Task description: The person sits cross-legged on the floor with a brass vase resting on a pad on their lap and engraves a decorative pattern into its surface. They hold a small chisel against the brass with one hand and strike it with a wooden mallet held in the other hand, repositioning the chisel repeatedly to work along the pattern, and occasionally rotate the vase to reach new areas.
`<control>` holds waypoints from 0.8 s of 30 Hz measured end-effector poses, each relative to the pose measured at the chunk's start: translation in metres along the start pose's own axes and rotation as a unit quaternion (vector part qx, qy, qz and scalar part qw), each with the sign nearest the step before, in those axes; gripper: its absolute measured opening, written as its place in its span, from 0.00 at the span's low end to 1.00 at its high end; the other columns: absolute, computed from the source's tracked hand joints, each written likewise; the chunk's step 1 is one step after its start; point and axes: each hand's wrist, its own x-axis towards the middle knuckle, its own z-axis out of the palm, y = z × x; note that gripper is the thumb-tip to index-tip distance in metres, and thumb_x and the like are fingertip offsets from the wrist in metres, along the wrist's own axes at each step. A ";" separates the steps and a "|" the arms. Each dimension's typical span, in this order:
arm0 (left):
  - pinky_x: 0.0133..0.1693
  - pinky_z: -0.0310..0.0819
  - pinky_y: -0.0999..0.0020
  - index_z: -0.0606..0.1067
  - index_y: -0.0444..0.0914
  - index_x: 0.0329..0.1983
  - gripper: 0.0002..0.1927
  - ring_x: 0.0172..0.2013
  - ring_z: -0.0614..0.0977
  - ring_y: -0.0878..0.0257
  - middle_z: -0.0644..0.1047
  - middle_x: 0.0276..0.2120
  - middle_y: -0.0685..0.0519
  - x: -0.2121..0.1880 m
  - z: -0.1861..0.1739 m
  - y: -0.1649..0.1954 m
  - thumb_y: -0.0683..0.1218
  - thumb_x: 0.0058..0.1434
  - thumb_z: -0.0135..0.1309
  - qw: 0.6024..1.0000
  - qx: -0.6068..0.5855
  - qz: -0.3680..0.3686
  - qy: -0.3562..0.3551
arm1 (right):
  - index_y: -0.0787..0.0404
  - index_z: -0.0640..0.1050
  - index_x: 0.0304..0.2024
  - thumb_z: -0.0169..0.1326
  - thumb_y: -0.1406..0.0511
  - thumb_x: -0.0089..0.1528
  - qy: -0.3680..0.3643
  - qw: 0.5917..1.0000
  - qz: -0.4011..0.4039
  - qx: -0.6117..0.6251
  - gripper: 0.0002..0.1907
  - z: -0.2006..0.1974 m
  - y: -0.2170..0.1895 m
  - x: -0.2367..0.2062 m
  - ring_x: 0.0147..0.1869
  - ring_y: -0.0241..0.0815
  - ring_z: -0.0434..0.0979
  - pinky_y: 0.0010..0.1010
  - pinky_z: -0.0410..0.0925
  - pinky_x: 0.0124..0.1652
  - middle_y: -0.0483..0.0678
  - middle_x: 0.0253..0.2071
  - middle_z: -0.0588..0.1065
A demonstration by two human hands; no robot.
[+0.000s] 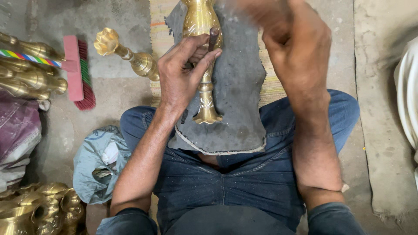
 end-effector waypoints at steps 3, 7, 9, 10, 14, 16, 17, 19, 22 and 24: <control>0.40 0.89 0.70 0.77 0.33 0.49 0.11 0.41 0.88 0.63 0.83 0.41 0.49 -0.004 0.000 -0.002 0.37 0.67 0.67 0.997 -0.057 -0.002 0.047 | 0.61 0.74 0.49 0.70 0.69 0.61 0.024 0.949 -0.205 -0.237 0.19 0.001 0.006 -0.002 0.46 0.54 0.77 0.48 0.66 0.47 0.50 0.42 0.76; 0.43 0.87 0.68 0.74 0.35 0.53 0.11 0.44 0.86 0.61 0.81 0.43 0.49 -0.032 -0.014 0.001 0.38 0.71 0.63 0.957 -0.147 -0.003 0.250 | 0.62 0.71 0.60 0.68 0.65 0.69 0.023 0.983 -0.161 -0.082 0.23 0.011 0.009 -0.003 0.55 0.61 0.80 0.48 0.71 0.49 0.56 0.49 0.77; 0.40 0.87 0.69 0.72 0.37 0.52 0.12 0.39 0.86 0.64 0.80 0.46 0.52 -0.050 -0.023 0.001 0.41 0.69 0.60 0.915 -0.229 -0.072 0.325 | 0.62 0.69 0.65 0.68 0.61 0.69 -0.013 0.986 -0.162 -0.027 0.29 0.016 0.008 0.005 0.57 0.62 0.81 0.47 0.73 0.50 0.58 0.52 0.78; 0.40 0.87 0.69 0.72 0.36 0.54 0.13 0.38 0.86 0.63 0.80 0.42 0.52 -0.057 -0.025 -0.002 0.41 0.70 0.60 0.908 -0.238 -0.114 0.325 | 0.62 0.68 0.66 0.70 0.59 0.67 -0.037 0.985 -0.167 -0.012 0.32 0.020 0.006 0.012 0.55 0.62 0.81 0.47 0.73 0.49 0.59 0.51 0.78; 0.38 0.83 0.71 0.74 0.32 0.57 0.14 0.36 0.85 0.63 0.81 0.36 0.51 -0.076 -0.023 -0.014 0.42 0.71 0.59 0.888 -0.265 -0.241 0.290 | 0.55 0.64 0.70 0.69 0.43 0.52 -0.196 0.981 0.001 -0.015 0.51 0.053 0.000 0.040 0.48 0.58 0.83 0.46 0.72 0.49 0.60 0.42 0.80; 0.37 0.82 0.72 0.74 0.32 0.57 0.15 0.36 0.85 0.63 0.81 0.36 0.51 -0.080 -0.019 -0.019 0.42 0.70 0.60 0.887 -0.277 -0.266 0.255 | 0.56 0.63 0.73 0.73 0.41 0.52 -0.184 0.978 -0.078 -0.056 0.56 0.068 0.005 0.048 0.48 0.62 0.82 0.50 0.73 0.47 0.62 0.44 0.81; 0.37 0.82 0.72 0.75 0.31 0.57 0.15 0.35 0.85 0.63 0.82 0.36 0.51 -0.082 -0.017 -0.021 0.41 0.69 0.60 0.889 -0.283 -0.270 0.239 | 0.56 0.63 0.74 0.75 0.40 0.52 -0.178 0.974 -0.117 -0.076 0.58 0.075 0.009 0.049 0.48 0.63 0.82 0.52 0.73 0.46 0.63 0.45 0.81; 0.37 0.83 0.71 0.75 0.31 0.57 0.16 0.36 0.86 0.64 0.82 0.36 0.51 -0.084 -0.013 -0.021 0.41 0.69 0.60 0.893 -0.286 -0.276 0.209 | 0.55 0.61 0.77 0.75 0.43 0.55 -0.178 0.974 -0.138 -0.033 0.57 0.079 0.024 0.049 0.53 0.60 0.83 0.49 0.74 0.47 0.64 0.50 0.81; 0.38 0.84 0.72 0.75 0.30 0.58 0.17 0.36 0.86 0.64 0.82 0.35 0.50 -0.078 -0.010 -0.019 0.40 0.69 0.60 0.907 -0.281 -0.260 0.176 | 0.55 0.55 0.78 0.75 0.48 0.56 -0.241 0.961 -0.070 0.114 0.59 0.084 0.046 0.050 0.50 0.47 0.83 0.38 0.76 0.37 0.59 0.58 0.78; 0.39 0.83 0.72 0.75 0.29 0.59 0.17 0.37 0.86 0.65 0.82 0.36 0.50 -0.068 -0.007 -0.018 0.39 0.69 0.60 0.914 -0.285 -0.242 0.159 | 0.54 0.51 0.79 0.76 0.52 0.56 -0.273 0.944 -0.023 0.186 0.60 0.085 0.058 0.047 0.45 0.40 0.82 0.31 0.75 0.31 0.56 0.60 0.77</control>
